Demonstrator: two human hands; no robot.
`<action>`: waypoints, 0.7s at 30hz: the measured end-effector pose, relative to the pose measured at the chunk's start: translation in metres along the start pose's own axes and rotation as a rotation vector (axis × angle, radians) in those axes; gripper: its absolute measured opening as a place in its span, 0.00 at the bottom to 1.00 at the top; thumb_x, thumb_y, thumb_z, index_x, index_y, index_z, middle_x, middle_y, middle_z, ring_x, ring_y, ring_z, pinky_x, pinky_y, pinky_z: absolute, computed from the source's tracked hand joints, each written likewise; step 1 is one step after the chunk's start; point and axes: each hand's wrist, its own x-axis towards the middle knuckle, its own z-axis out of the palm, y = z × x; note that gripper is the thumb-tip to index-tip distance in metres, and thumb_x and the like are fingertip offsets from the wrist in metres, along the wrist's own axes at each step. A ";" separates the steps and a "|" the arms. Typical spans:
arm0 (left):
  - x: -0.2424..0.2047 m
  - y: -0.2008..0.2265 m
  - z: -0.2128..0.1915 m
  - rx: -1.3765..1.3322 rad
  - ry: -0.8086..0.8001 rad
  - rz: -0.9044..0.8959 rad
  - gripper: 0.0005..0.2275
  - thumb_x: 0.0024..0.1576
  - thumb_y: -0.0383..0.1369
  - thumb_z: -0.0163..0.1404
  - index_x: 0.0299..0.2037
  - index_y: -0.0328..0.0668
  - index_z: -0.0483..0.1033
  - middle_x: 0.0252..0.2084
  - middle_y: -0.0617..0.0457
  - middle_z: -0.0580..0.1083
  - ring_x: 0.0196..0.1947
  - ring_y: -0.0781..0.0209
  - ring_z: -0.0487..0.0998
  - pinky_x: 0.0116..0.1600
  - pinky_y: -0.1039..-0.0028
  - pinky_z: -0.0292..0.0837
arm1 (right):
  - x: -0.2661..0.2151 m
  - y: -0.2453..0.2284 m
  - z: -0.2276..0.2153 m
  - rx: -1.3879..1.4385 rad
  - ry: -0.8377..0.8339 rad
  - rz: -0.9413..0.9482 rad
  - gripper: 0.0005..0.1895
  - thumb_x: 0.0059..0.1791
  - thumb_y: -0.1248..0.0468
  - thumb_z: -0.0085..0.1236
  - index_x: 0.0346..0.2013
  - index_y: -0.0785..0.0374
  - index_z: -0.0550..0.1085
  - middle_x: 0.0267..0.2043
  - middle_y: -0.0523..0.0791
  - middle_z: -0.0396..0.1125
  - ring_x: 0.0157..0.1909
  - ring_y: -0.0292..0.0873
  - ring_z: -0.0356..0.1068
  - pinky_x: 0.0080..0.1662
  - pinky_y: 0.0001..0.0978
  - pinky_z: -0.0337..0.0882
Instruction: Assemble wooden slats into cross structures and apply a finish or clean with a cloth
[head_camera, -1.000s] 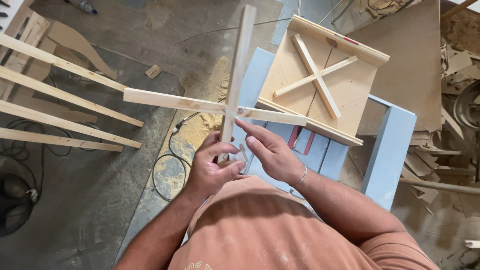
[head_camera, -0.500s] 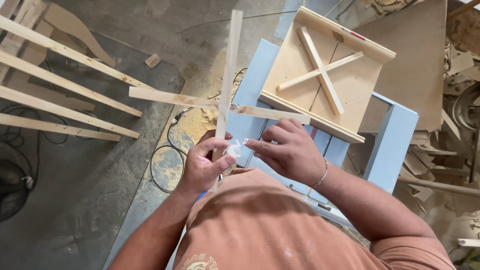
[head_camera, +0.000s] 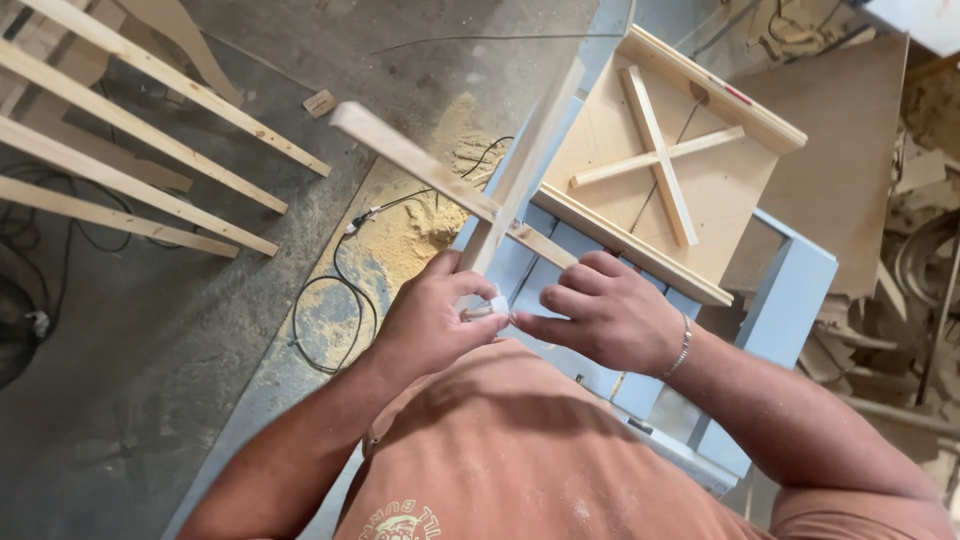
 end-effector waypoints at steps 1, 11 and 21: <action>0.003 -0.004 0.002 -0.007 0.017 -0.002 0.11 0.44 0.36 0.66 0.34 0.47 0.81 0.45 0.49 0.74 0.37 0.46 0.81 0.38 0.64 0.81 | -0.002 0.001 -0.001 0.003 -0.004 -0.018 0.09 0.58 0.57 0.48 0.40 0.47 0.78 0.34 0.39 0.55 0.34 0.43 0.57 0.42 0.37 0.64; 0.021 -0.025 0.037 0.881 0.065 0.213 0.09 0.48 0.38 0.61 0.32 0.43 0.78 0.42 0.46 0.68 0.27 0.44 0.82 0.27 0.57 0.82 | -0.008 0.005 0.039 0.392 -0.048 0.572 0.18 0.53 0.63 0.56 0.58 0.62 0.76 0.28 0.46 0.70 0.34 0.50 0.73 0.38 0.43 0.72; 0.020 -0.040 0.054 0.943 0.290 0.354 0.04 0.49 0.30 0.55 0.25 0.41 0.74 0.37 0.42 0.68 0.22 0.45 0.79 0.21 0.59 0.79 | 0.008 -0.010 0.055 0.263 -0.228 0.755 0.21 0.55 0.57 0.47 0.62 0.58 0.71 0.28 0.46 0.76 0.34 0.52 0.77 0.36 0.46 0.77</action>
